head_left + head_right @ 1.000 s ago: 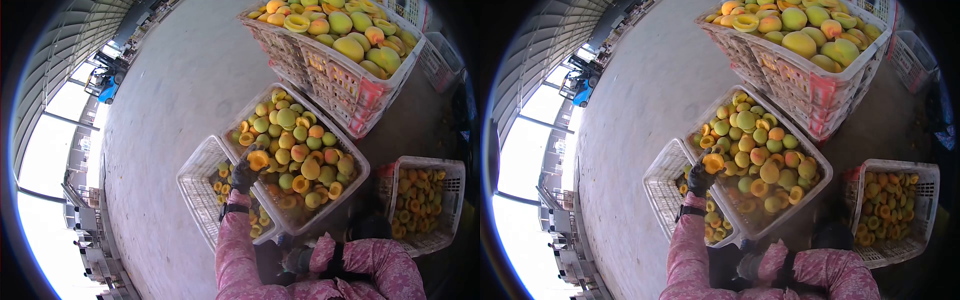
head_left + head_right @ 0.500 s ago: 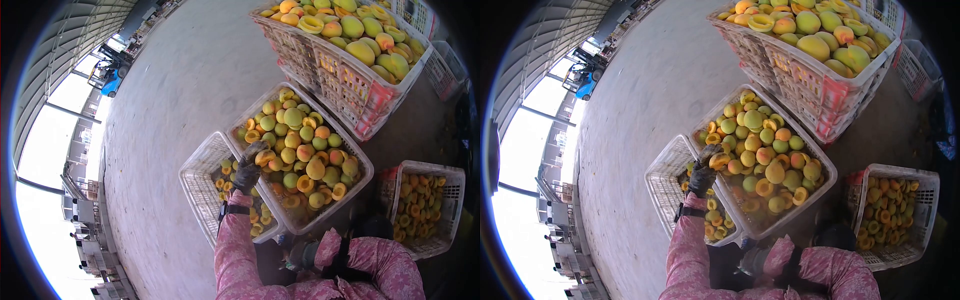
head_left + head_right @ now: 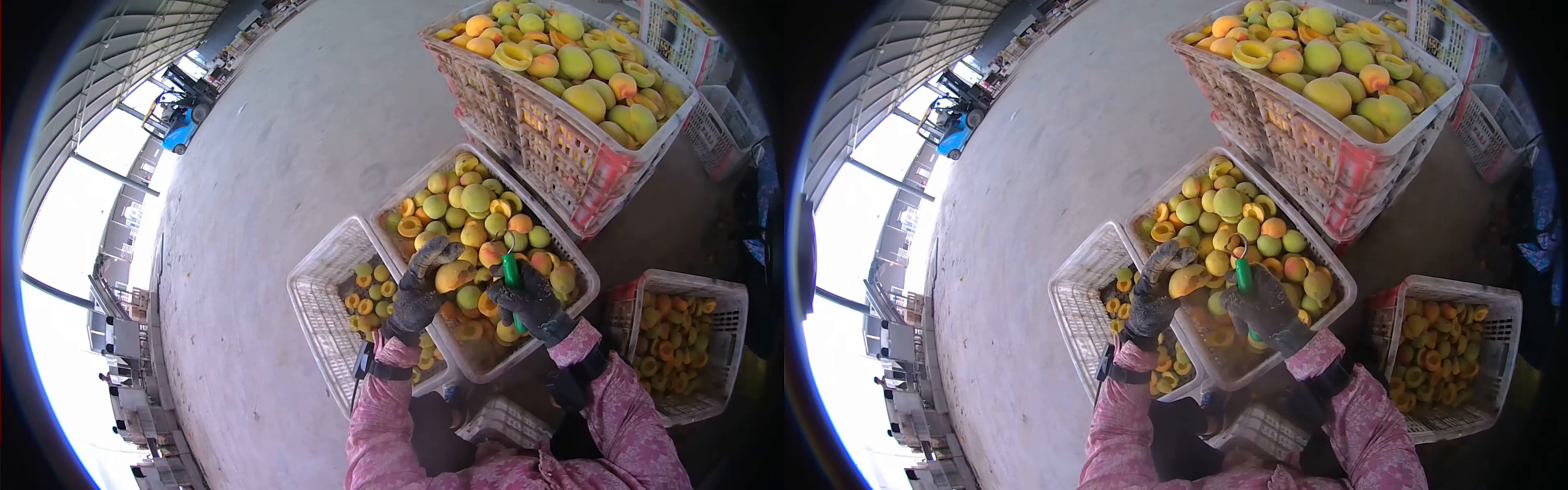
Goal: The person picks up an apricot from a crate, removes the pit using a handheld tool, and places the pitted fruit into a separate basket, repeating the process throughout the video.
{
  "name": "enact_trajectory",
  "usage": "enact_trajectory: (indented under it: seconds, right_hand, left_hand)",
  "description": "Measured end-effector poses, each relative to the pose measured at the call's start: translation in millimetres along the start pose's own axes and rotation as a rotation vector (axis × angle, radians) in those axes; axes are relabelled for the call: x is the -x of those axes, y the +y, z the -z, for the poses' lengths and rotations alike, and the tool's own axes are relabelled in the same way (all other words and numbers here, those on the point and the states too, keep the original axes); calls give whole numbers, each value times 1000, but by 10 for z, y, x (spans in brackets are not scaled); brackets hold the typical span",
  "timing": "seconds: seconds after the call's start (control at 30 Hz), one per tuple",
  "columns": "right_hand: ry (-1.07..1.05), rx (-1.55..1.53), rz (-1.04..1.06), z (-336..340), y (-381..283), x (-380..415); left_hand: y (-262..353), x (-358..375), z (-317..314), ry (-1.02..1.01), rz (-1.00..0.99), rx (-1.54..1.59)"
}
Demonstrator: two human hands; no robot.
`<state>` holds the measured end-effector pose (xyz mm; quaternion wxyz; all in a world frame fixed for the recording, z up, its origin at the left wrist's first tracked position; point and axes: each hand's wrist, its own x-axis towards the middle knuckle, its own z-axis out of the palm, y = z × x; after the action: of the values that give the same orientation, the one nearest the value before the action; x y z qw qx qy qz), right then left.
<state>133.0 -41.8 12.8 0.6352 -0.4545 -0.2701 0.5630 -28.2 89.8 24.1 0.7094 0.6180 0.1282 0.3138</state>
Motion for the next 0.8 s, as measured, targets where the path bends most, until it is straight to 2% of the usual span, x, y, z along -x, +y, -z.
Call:
enact_trajectory:
  seconds: [0.03, 0.1, 0.17, 0.23, 0.27, 0.3, 0.37, 0.4, 0.5, 0.57, 0.63, 0.73, 0.8]
  right_hand:
    - [0, 2, 4, -5, -35, 2]
    - [175, -73, 67, -7, -112, 7]
    - [204, -53, 91, 90, -145, -5]
    - [276, -120, 54, 132, -237, 4]
    - [281, -134, 71, 145, -236, 8]
    - [282, -133, 72, 148, -237, 7]
    - [246, -67, 65, 137, -222, -6]
    - [245, -64, 65, 126, -196, -16]
    - [191, 26, 73, 83, -124, -46]
    - [168, 56, 80, 74, -117, -72]
    - [175, 44, 86, 59, -117, -98]
    - [192, 41, 54, 86, -132, -133]
    - [145, 102, 74, 88, -114, -116]
  left_hand:
    - [43, 34, 90, -3, -4, 0]
    - [95, 135, 397, -37, -31, -110]
    - [173, 288, 802, 66, 186, -347]
    - [38, 511, 1356, 105, 496, -606]
    - [-84, 555, 1568, 127, 670, -1120]
    - [-41, 439, 1450, 127, 669, -1119]
    - [62, 79, 1038, 281, 684, -1346]
    - [-289, 17, 1214, 311, 439, -1380]
    - [-808, -524, 1154, 213, 198, -1274]
    - [-1146, -720, 1055, 244, 342, -1401]
    - [-1370, -702, 940, 215, 493, -1772]
    - [-1543, -715, 999, 284, 440, -1732]
    - [-1544, -720, 1080, 248, 505, -1655]
